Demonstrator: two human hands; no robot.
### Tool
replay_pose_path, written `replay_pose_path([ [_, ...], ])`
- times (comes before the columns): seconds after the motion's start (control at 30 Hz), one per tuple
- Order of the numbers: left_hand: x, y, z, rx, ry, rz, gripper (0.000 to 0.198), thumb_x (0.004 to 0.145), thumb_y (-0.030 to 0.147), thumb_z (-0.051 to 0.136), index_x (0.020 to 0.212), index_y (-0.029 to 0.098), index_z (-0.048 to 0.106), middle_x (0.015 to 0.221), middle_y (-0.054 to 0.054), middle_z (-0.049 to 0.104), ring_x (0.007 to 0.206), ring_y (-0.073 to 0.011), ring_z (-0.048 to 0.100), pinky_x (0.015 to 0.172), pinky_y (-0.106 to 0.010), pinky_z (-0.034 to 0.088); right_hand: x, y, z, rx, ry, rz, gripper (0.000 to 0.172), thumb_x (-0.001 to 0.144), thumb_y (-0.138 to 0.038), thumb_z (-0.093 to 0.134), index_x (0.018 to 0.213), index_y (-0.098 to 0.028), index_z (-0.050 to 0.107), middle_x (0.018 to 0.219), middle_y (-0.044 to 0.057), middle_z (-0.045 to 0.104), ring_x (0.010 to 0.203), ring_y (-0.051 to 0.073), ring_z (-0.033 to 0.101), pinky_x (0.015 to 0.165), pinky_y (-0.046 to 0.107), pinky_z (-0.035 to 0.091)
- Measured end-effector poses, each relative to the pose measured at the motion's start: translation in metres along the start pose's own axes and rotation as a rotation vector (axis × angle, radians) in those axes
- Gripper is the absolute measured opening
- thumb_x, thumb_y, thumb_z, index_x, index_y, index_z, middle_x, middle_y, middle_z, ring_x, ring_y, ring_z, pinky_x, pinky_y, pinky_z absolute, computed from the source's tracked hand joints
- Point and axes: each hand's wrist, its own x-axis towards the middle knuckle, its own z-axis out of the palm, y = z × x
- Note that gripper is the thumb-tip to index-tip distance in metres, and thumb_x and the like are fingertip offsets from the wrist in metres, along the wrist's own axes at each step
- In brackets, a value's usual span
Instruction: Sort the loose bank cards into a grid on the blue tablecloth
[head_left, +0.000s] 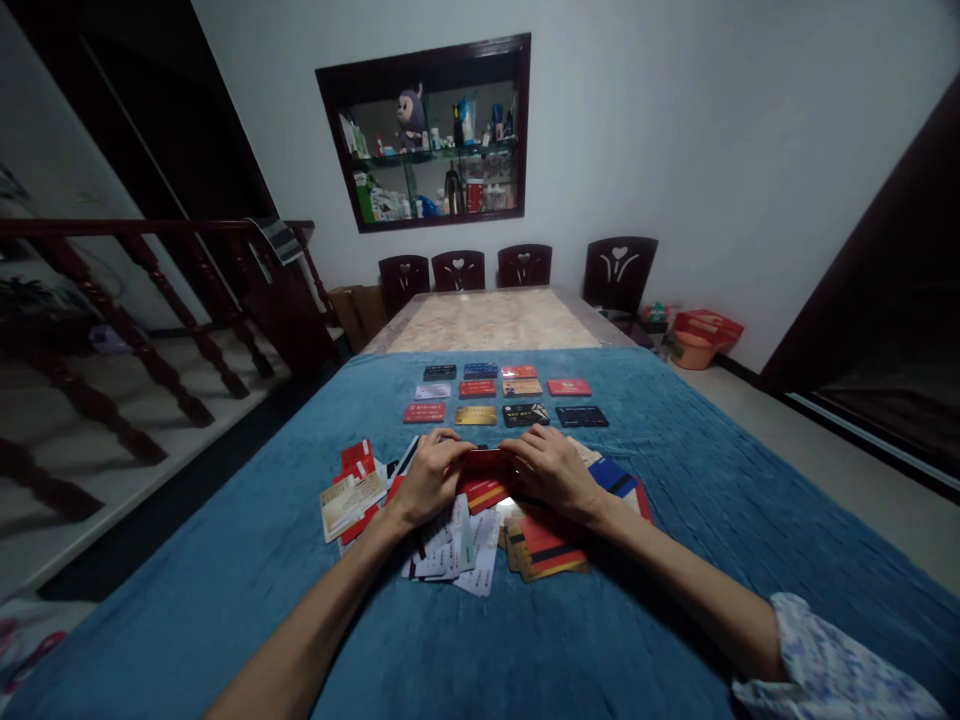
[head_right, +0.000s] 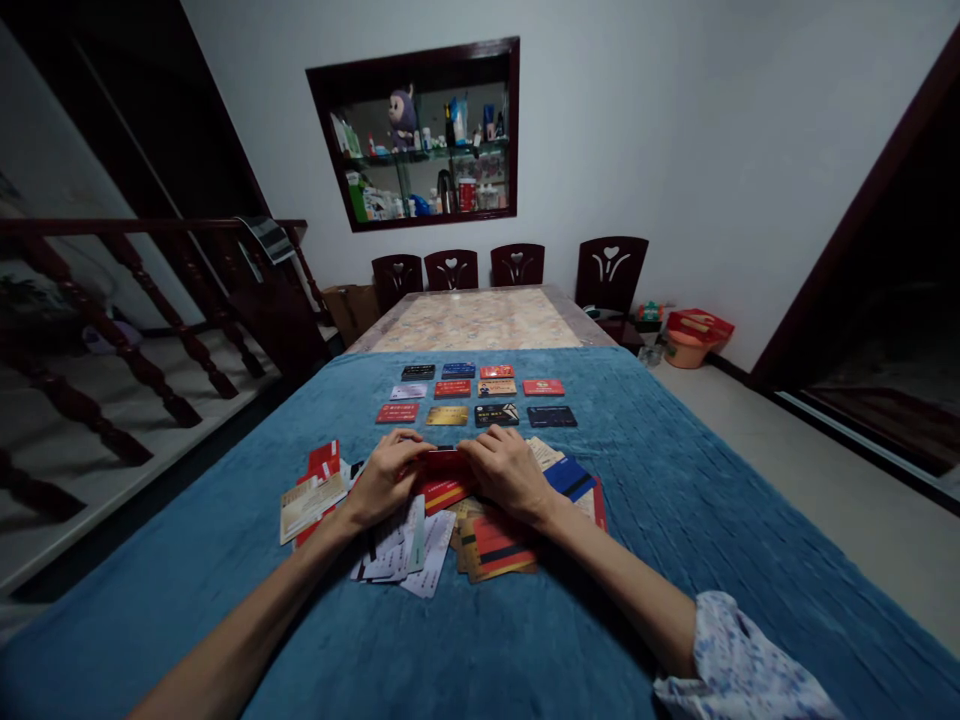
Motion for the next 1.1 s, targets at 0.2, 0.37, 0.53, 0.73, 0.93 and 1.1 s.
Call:
replay_pose_path([
  [0.2,-0.002,0.000,0.003,0.014,0.023,-0.073,0.052,0.080,0.002,0.048,0.128,0.020,0.059,0.108,-0.008,0.063,0.103,-0.0217,0.056,0.093,-0.040,0.047,-0.002,-0.003,0.005,-0.065,-0.022,0.019,0.029,0.090,-0.013,0.050,0.116,-0.019,0.062,0.081,0.006,0.067,0.076,0.020,0.051,0.069,0.032,0.034],
  [0.37,-0.003,0.001,0.004,0.003,0.027,-0.107,0.044,0.080,0.002,0.048,0.118,0.020,0.060,0.103,-0.006,0.062,0.097,-0.0205,0.058,0.091,-0.038,0.047,-0.003,-0.005,0.008,-0.058,0.001,0.047,0.029,0.087,-0.013,0.053,0.114,-0.018,0.062,0.075,0.004,0.064,0.070,0.019,0.052,0.068,0.031,0.034],
  [0.53,-0.003,0.004,0.003,0.044,0.026,-0.091,0.035,0.083,0.005,0.049,0.112,0.020,0.061,0.102,-0.007,0.061,0.098,-0.0214,0.057,0.087,-0.035,0.047,-0.003,-0.005,0.007,-0.049,-0.042,0.051,0.030,0.087,-0.012,0.054,0.116,-0.018,0.060,0.081,0.005,0.069,0.072,0.020,0.055,0.071,0.032,0.036],
  [0.73,0.000,0.008,0.002,0.137,-0.038,-0.086,0.036,0.080,0.004,0.051,0.112,0.019,0.060,0.099,-0.006,0.065,0.099,-0.0233,0.056,0.088,-0.038,0.041,-0.003,-0.007,0.004,-0.009,-0.089,0.064,0.038,0.087,-0.014,0.057,0.125,-0.019,0.054,0.094,0.007,0.072,0.082,0.022,0.058,0.077,0.034,0.036],
  [0.93,-0.001,0.007,0.006,0.160,-0.051,-0.107,0.042,0.080,0.003,0.049,0.117,0.019,0.057,0.105,-0.007,0.067,0.100,-0.0240,0.057,0.090,-0.041,0.037,-0.003,-0.006,0.007,-0.030,-0.112,0.079,0.036,0.089,-0.012,0.053,0.124,-0.019,0.055,0.092,0.007,0.072,0.081,0.022,0.058,0.076,0.034,0.033],
  [1.1,-0.003,0.006,0.008,0.166,-0.030,-0.110,0.042,0.082,0.004,0.047,0.120,0.020,0.057,0.104,-0.007,0.067,0.100,-0.0235,0.057,0.094,-0.043,0.034,-0.003,-0.004,0.012,-0.050,-0.101,0.077,0.035,0.092,-0.010,0.049,0.125,-0.019,0.055,0.093,0.007,0.072,0.082,0.020,0.058,0.077,0.033,0.032],
])
